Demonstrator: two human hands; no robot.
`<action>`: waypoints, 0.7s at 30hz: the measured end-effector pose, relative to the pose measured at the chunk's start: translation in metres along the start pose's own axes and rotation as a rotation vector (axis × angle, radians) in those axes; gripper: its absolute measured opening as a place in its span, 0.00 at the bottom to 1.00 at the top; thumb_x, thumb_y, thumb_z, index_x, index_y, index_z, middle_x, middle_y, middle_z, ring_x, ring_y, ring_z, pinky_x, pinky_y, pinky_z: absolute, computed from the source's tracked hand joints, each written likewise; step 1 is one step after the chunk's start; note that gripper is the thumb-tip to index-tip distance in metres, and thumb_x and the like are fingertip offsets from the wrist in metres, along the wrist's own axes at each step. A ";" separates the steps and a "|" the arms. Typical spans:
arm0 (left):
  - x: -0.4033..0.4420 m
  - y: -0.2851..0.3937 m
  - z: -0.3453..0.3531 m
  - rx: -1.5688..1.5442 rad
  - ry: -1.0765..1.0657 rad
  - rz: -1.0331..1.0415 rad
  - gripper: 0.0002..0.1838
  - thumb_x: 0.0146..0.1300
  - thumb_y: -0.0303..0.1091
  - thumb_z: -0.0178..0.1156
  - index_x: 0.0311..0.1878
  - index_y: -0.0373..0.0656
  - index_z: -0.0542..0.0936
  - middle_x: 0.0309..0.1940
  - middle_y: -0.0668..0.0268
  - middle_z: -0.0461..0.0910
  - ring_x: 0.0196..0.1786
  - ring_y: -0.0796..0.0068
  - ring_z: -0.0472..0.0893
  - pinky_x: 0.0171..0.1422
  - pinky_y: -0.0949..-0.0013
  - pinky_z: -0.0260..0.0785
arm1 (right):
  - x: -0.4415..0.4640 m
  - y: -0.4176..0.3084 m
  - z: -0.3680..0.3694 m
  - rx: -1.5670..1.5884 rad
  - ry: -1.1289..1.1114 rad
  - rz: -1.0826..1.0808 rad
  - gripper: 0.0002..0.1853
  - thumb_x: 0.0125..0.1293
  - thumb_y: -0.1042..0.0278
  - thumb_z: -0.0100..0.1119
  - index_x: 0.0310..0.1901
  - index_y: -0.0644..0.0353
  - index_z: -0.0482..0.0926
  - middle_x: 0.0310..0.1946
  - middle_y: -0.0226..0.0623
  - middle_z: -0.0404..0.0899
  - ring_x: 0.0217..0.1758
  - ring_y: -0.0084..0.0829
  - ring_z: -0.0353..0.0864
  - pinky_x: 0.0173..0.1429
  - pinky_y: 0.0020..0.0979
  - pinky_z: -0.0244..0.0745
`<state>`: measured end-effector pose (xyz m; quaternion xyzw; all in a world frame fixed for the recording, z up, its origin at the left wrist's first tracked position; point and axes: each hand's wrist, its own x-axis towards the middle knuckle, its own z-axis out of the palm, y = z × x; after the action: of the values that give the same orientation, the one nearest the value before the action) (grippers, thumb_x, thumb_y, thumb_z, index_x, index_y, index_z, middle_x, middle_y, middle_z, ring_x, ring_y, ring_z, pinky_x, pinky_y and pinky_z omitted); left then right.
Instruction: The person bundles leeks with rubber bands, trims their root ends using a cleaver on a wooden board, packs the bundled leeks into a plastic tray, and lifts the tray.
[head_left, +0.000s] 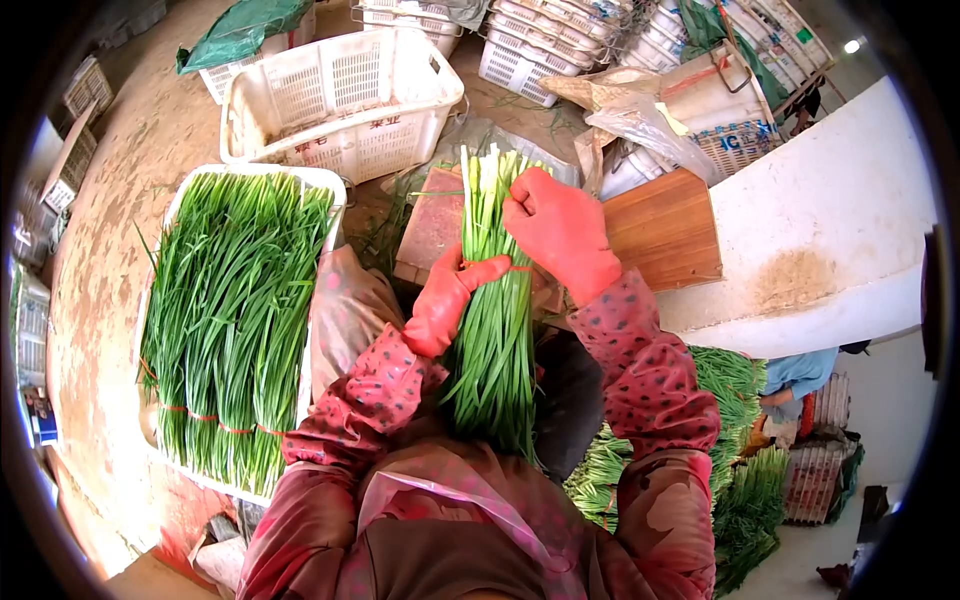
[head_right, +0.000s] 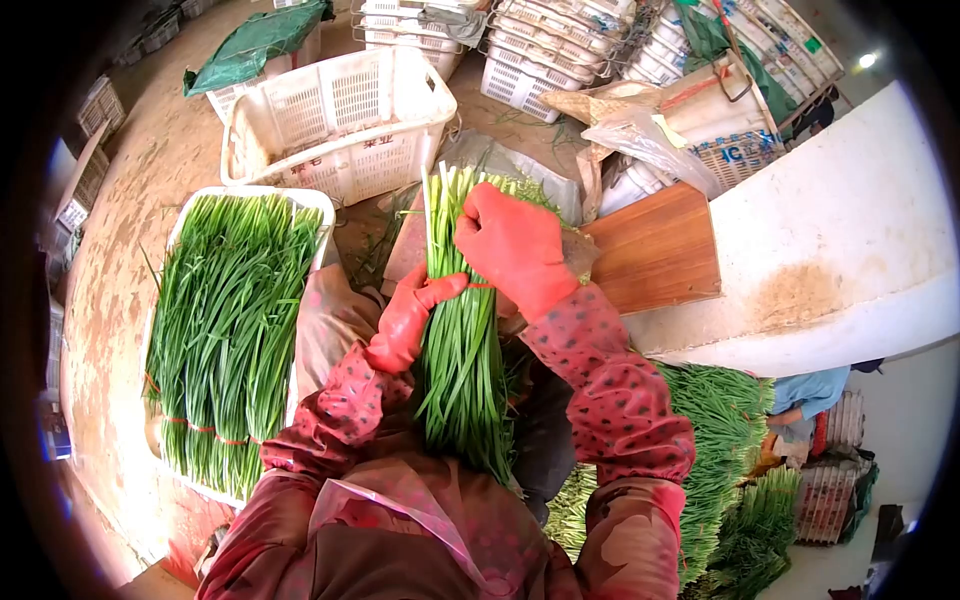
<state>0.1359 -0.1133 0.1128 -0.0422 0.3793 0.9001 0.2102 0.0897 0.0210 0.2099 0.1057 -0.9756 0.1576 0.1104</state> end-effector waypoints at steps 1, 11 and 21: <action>0.001 0.000 -0.001 0.091 -0.004 -0.018 0.24 0.62 0.33 0.67 0.58 0.36 0.73 0.41 0.61 0.83 0.38 0.73 0.83 0.44 0.68 0.77 | -0.001 -0.001 -0.005 0.071 -0.039 -0.005 0.12 0.60 0.54 0.61 0.35 0.54 0.78 0.27 0.41 0.82 0.33 0.48 0.83 0.39 0.45 0.76; 0.005 -0.010 0.002 0.553 0.227 0.104 0.42 0.49 0.48 0.77 0.64 0.38 0.70 0.49 0.60 0.82 0.52 0.68 0.81 0.58 0.64 0.72 | -0.004 -0.002 0.008 0.042 0.097 -0.032 0.18 0.59 0.48 0.64 0.32 0.56 0.78 0.29 0.40 0.81 0.33 0.46 0.82 0.37 0.44 0.74; 0.009 -0.013 0.002 0.815 0.305 0.161 0.44 0.47 0.54 0.75 0.63 0.37 0.70 0.46 0.53 0.83 0.50 0.57 0.82 0.56 0.60 0.73 | -0.022 -0.004 0.032 -0.350 0.046 -0.304 0.11 0.60 0.57 0.61 0.34 0.55 0.75 0.25 0.38 0.78 0.26 0.40 0.82 0.27 0.40 0.75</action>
<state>0.1336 -0.1010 0.1033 -0.0587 0.7321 0.6739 0.0804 0.1055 0.0102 0.1763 0.2272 -0.9581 -0.0301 0.1718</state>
